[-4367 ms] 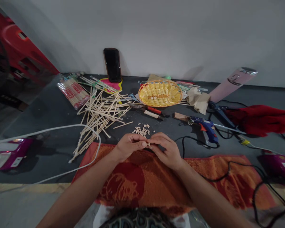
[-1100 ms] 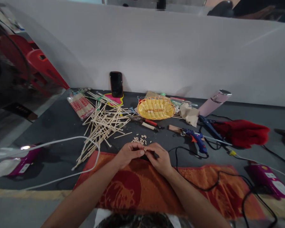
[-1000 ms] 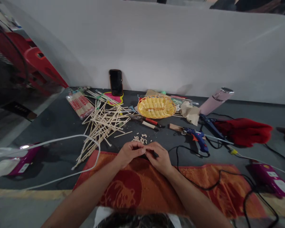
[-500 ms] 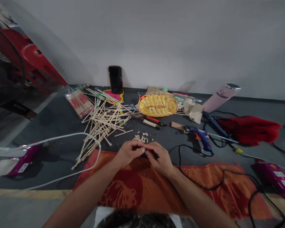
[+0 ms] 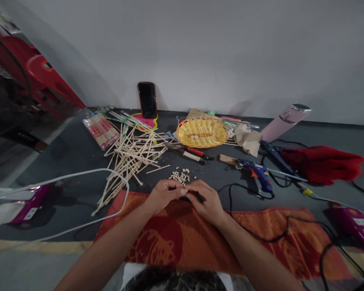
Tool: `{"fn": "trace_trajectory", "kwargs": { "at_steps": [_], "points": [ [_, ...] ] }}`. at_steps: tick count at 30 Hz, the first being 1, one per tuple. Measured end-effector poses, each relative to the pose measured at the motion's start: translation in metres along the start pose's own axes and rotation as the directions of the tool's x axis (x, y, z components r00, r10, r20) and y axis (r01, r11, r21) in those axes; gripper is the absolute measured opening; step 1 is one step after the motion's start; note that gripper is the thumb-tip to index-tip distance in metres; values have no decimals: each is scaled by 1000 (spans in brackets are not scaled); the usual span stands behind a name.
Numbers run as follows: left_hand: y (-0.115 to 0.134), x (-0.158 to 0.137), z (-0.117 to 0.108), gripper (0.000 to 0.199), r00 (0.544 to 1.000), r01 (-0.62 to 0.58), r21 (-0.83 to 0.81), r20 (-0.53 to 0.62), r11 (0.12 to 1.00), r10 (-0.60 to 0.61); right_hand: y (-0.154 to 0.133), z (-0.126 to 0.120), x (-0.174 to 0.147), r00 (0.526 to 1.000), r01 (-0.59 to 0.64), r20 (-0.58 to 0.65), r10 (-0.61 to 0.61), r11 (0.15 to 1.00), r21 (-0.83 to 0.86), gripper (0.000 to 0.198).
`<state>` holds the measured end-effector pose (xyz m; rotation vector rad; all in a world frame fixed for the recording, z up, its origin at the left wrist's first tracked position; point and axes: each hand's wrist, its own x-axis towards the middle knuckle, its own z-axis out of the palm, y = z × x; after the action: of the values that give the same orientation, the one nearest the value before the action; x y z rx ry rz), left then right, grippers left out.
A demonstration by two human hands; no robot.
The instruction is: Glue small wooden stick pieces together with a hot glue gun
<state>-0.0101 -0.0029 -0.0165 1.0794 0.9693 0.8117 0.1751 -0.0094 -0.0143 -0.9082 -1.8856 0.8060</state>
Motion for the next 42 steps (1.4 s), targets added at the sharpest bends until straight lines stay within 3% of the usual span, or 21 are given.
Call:
{"fn": "trace_trajectory", "kwargs": {
  "at_steps": [20, 28, 36, 42],
  "points": [
    [0, -1, 2, 35, 994, -18, -1, 111, 1000, 18, 4, -6, 0, 998, 61, 29, -60, 998, -35, 19],
    [3, 0, 4, 29, 999, -24, -10, 42, 1000, 24, 5, -6, -1, 1000, 16, 17, -15, 999, -42, 19],
    [4, -2, 4, 25, 999, -14, -49, 42, 999, 16, 2, -6, 1, 998, -13, 60, 14, 1000, -12, 20],
    [8, -3, 3, 28, 998, -63, 69, 36, 996, 61, 3, -5, 0, 998, -6, 56, 7, 1000, -7, 17]
  ]
}}
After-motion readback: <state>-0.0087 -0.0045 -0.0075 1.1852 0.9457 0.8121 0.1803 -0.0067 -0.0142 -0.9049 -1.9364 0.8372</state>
